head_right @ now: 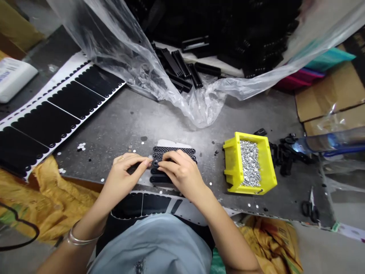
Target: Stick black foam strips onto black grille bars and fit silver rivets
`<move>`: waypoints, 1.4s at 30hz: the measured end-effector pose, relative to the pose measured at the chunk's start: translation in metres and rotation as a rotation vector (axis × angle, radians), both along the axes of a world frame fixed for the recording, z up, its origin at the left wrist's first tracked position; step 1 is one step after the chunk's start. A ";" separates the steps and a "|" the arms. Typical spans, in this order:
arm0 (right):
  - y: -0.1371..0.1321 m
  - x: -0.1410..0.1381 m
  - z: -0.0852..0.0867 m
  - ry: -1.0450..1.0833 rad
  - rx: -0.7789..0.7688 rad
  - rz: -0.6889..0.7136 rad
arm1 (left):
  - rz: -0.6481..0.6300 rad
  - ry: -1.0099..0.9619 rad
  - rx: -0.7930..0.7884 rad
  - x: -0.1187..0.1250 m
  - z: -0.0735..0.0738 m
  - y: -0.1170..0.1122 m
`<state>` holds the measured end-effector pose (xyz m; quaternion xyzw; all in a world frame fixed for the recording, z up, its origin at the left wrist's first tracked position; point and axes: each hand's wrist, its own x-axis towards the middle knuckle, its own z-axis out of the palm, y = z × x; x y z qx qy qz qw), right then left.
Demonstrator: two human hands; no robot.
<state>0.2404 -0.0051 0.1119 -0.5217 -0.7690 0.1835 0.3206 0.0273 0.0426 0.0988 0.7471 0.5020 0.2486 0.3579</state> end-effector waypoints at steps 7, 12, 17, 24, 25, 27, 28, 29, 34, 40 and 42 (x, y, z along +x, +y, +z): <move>-0.006 0.003 0.011 -0.119 -0.030 -0.007 | 0.008 -0.013 -0.042 0.007 0.001 0.006; -0.025 0.037 0.020 0.043 -0.176 -0.183 | -0.038 -0.027 -0.072 0.008 0.002 0.010; -0.026 0.053 0.009 0.170 -0.185 -0.198 | -0.046 -0.016 -0.048 0.006 -0.002 0.014; -0.053 0.043 0.007 -0.004 0.049 -0.355 | -0.038 0.069 0.260 0.003 0.009 -0.003; -0.067 0.040 0.009 0.008 0.050 -0.366 | -0.058 0.050 0.358 0.003 0.010 -0.014; -0.097 0.030 0.009 0.055 -0.040 -0.320 | -0.210 -0.043 0.488 0.006 0.006 -0.039; -0.110 0.025 0.006 0.057 -0.089 -0.289 | -0.343 -0.095 0.501 0.008 0.001 -0.052; -0.121 0.019 0.002 0.039 -0.114 -0.272 | -0.441 -0.130 0.491 0.010 -0.006 -0.063; -0.146 0.004 -0.026 -0.069 0.016 -0.292 | -0.558 -0.171 0.506 0.018 -0.043 -0.085; -0.162 0.029 -0.002 0.659 -0.330 -0.183 | -0.607 -0.168 0.552 0.016 -0.055 -0.080; -0.157 0.040 0.012 0.951 -0.349 -0.227 | -0.589 -0.174 0.589 0.017 -0.053 -0.083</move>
